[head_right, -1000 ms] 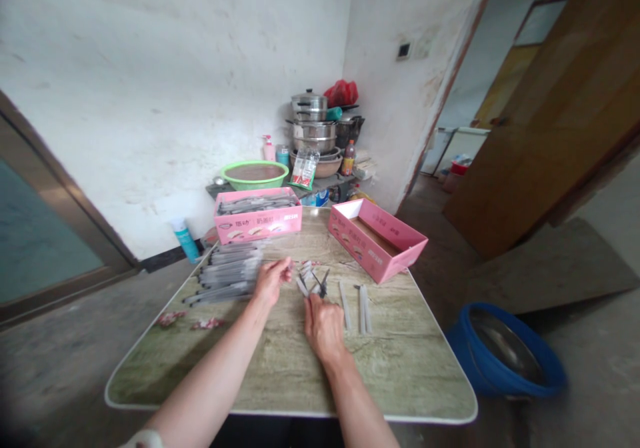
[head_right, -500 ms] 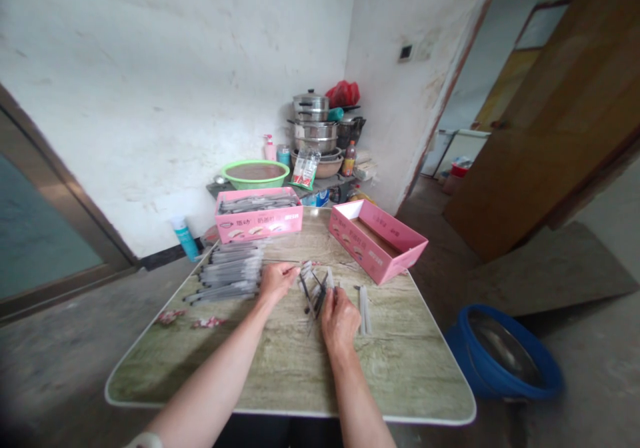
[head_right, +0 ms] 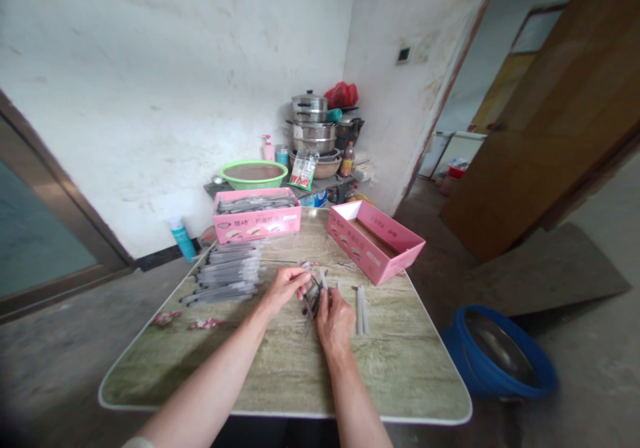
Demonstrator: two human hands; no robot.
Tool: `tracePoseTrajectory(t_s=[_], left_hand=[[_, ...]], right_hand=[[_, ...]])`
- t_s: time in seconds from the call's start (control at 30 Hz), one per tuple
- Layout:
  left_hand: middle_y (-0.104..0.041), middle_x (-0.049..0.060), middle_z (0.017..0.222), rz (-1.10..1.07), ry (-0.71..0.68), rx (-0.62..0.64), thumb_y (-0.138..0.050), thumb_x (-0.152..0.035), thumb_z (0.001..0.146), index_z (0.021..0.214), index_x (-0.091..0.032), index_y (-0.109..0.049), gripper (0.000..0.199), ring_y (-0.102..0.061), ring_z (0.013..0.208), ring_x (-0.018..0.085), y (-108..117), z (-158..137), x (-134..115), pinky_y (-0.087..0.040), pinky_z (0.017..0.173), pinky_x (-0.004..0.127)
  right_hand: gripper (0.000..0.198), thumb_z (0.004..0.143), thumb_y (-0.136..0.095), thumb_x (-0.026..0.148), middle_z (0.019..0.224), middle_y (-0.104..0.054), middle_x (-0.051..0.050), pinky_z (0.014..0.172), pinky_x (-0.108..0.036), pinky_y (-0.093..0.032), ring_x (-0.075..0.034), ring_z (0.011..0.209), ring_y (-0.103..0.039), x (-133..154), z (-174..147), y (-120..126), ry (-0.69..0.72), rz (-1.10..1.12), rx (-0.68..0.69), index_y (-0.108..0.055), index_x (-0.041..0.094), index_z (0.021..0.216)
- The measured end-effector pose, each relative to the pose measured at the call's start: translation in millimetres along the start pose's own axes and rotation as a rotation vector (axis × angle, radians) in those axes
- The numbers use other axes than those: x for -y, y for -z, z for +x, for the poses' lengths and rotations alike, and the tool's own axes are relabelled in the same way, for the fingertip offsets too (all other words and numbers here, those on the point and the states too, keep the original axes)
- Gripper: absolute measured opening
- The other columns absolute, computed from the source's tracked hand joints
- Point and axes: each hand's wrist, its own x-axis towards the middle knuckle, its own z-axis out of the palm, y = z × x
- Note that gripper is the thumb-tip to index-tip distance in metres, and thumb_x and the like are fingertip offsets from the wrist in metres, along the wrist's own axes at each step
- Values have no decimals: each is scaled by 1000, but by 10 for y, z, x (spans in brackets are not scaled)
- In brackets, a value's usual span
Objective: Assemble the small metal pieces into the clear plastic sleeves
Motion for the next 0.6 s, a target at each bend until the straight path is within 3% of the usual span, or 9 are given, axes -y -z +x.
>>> tracePoseTrajectory(t_s=[0.1, 0.2, 0.3, 0.4, 0.47, 0.6], left_hand=[[-65, 5, 69, -55, 17, 133, -65, -51, 76, 87, -11, -71, 42, -57, 53, 12, -70, -38, -13, -48, 50, 23], [-64, 5, 67, -61, 48, 146, -68, -51, 74, 79, -11, -70, 40, -57, 53, 12, -81, -49, -27, -47, 50, 23], [-63, 4, 66, -138, 43, 21, -70, -51, 73, 78, -12, -66, 40, -57, 53, 12, -44, -29, -45, -47, 48, 22], [-64, 3, 69, -254, 23, -151, -67, -55, 73, 85, -14, -61, 43, -57, 53, 13, 19, 1, -54, -49, 48, 24], [-63, 2, 66, -298, 38, -240, -66, -58, 72, 84, -16, -57, 45, -57, 50, 13, 55, 16, -48, -49, 45, 24], [-61, 0, 60, -317, 56, -305, -67, -59, 70, 84, -16, -55, 47, -55, 45, 13, 80, 31, -16, -47, 41, 23]], right_hand=[[44, 98, -35, 44, 67, -68, -8, 52, -24, -32, -17, 55, -61, 30, -23, -38, 67, 61, 72, -67, 16, 91], [42, 98, -35, 42, 70, -68, -7, 54, -24, -33, -17, 57, -61, 63, -28, -35, 120, 104, 118, -67, 17, 90], [46, 100, -31, 42, 67, -67, -5, 55, -24, -33, -16, 56, -59, 47, -2, 3, 117, 91, 100, -67, 17, 87], [50, 99, -29, 42, 66, -68, -8, 54, -26, -31, -18, 55, -59, -39, 49, 35, -35, -59, -72, -69, 15, 88], [44, 98, -34, 39, 68, -69, -10, 53, -27, -30, -19, 57, -61, -94, 77, 41, -131, -194, -112, -71, 15, 92], [31, 96, -42, 32, 70, -71, -9, 51, -25, -30, -19, 59, -65, -74, 85, 37, -147, -377, 84, -70, 20, 91]])
